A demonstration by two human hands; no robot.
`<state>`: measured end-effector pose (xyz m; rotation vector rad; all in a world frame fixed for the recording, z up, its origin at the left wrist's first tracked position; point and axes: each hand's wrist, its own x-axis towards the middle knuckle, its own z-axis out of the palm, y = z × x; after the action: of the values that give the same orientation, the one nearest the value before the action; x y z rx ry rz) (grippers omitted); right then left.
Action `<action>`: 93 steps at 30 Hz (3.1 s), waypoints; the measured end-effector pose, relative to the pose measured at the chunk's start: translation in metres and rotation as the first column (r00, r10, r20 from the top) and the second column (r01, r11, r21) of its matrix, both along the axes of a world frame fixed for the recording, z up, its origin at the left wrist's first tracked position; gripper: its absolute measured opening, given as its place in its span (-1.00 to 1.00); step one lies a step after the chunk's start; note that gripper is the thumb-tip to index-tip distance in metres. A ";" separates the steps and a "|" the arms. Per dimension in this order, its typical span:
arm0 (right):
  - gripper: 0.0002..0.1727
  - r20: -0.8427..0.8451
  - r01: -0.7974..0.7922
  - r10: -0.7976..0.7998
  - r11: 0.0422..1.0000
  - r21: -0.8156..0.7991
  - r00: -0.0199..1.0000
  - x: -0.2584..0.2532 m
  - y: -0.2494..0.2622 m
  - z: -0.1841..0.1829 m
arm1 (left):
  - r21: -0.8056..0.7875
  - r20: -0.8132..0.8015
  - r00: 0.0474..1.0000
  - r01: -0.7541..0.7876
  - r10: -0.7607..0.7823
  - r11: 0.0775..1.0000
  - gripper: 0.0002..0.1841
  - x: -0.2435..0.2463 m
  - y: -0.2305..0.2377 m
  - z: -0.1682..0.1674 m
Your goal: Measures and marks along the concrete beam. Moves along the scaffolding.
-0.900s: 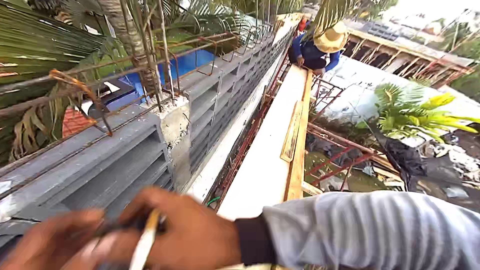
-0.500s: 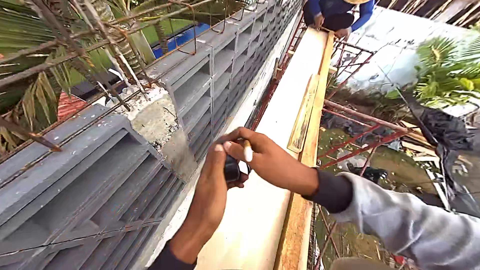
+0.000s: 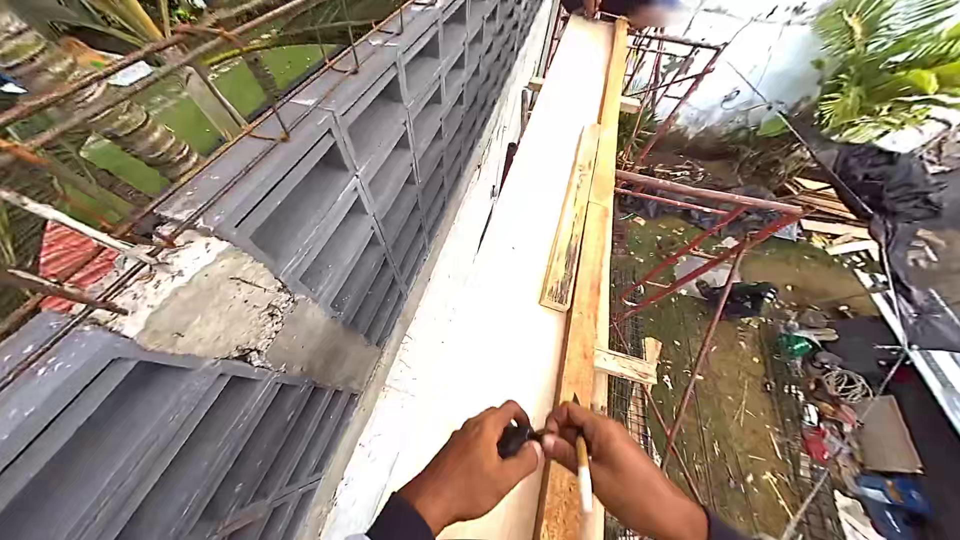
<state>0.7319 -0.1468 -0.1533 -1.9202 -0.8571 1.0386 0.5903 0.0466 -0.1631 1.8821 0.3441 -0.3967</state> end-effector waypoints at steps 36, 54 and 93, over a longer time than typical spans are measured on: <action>-0.70 0.194 0.644 -0.619 0.757 -0.109 0.761 0.050 -0.050 -0.155 | 0.614 -0.399 0.915 0.221 0.056 0.757 -0.71 0.082 0.125 -0.057; -0.64 0.348 0.687 -0.626 0.722 -0.080 0.698 0.035 -0.044 -0.149 | 0.768 -0.362 0.910 0.167 0.203 0.618 -0.62 0.092 0.102 -0.076; -0.79 0.169 0.775 -0.762 0.632 -0.018 0.626 0.032 -0.038 -0.146 | 0.960 -0.006 0.998 -0.011 0.062 0.279 -0.51 0.062 0.081 -0.125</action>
<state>0.7643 -0.1843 -0.2990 -2.1366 0.0209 0.3986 0.6525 0.1281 -0.2877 3.0989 0.7943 -0.1634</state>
